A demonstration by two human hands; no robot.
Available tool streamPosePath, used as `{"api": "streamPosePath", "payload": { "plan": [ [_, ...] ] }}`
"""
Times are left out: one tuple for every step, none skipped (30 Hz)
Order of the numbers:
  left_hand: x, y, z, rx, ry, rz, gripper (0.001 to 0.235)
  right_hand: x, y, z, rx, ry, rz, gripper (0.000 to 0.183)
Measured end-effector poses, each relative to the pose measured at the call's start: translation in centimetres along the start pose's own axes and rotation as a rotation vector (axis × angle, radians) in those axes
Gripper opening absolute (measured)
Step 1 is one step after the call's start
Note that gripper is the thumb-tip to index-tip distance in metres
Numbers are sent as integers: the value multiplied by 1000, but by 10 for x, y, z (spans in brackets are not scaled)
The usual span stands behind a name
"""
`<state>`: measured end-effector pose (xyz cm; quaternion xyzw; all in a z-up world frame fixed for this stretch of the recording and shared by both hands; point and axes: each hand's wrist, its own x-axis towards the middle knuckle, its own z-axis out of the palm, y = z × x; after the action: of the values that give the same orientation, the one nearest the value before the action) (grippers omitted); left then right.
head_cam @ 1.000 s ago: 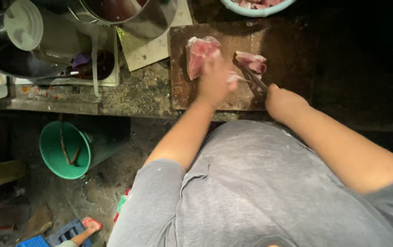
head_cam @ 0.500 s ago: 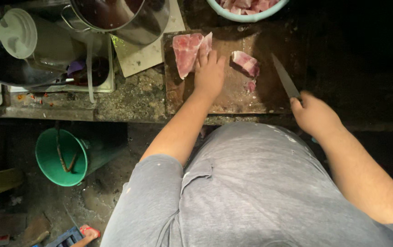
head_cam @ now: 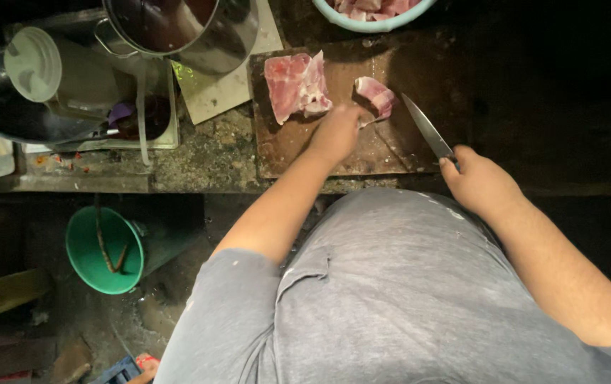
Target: The person slices small pieces of meat on a wooden cutting board using a knife and then begins trimming and cutting a larger piece of meat into smaller portions.
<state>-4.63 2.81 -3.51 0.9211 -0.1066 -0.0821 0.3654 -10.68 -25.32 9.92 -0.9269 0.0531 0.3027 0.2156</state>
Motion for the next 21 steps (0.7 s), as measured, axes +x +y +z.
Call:
{"api": "streamPosePath", "payload": {
  "plan": [
    [-3, -5, -5, -78, -7, -29, 38, 2, -1, 1, -7, 7, -22, 41],
    [-9, -9, -8, -89, -9, -1, 30, 2, -1, 4, -18, 5, -46, 40],
    [-15, -11, -9, -100, -10, 26, 22, 2, -2, 8, -39, -2, -70, 39],
    [-14, -11, -11, -108, -4, 65, 14, 5, -4, 10, -60, 3, -98, 39],
    [-14, -11, -12, -92, 17, 15, 13, 8, -6, 12, -82, 9, -126, 38],
    [-17, -8, -10, -81, 37, -42, 15, 9, -9, 14, -101, -8, -149, 37],
    [-19, -7, -8, -70, 57, -99, 18, 12, -12, 17, -121, -24, -173, 36],
    [-24, -5, -5, -32, 91, -79, 16, 13, -13, 21, -141, -45, -195, 35],
    [-28, -4, -1, 6, 124, -60, 15, 14, -15, 26, -157, -59, -206, 35],
    [-28, -3, 1, 45, 162, -35, 14, 17, -17, 29, -173, -66, -219, 35],
    [-29, -3, 1, 41, 167, -40, 14, 20, -19, 32, -190, -74, -233, 35],
    [-30, -4, 2, 40, 171, -45, 14, 24, -20, 35, -180, -78, -245, 35],
    [-31, -5, 2, 38, 175, -49, 14, 28, -21, 39, -169, -81, -257, 35],
    [-32, -5, 2, 26, 170, -44, 14, 31, -21, 42, -160, -89, -268, 35],
    [-33, -6, 3, 15, 166, -38, 14, 32, -20, 46, -184, -96, -278, 35],
    [-34, -7, 3, 7, 164, -29, 15, 35, -21, 50, -207, -98, -291, 36],
    [-36, -8, 4, 10, 157, -25, 15, 37, -21, 53, -229, -100, -305, 36],
    [-35, -8, 4, 13, 150, -19, 15, 41, -23, 55, -219, -115, -315, 35],
    [-33, -9, 3, 16, 142, -12, 15, 46, -26, 57, -209, -131, -325, 34],
    [-32, -10, 3, 12, 142, -16, 15, 49, -30, 59, -197, -147, -334, 33],
    [-30, -11, 3, 8, 142, -21, 14, 56, -36, 61, -225, -146, -338, 32]
  ]
}}
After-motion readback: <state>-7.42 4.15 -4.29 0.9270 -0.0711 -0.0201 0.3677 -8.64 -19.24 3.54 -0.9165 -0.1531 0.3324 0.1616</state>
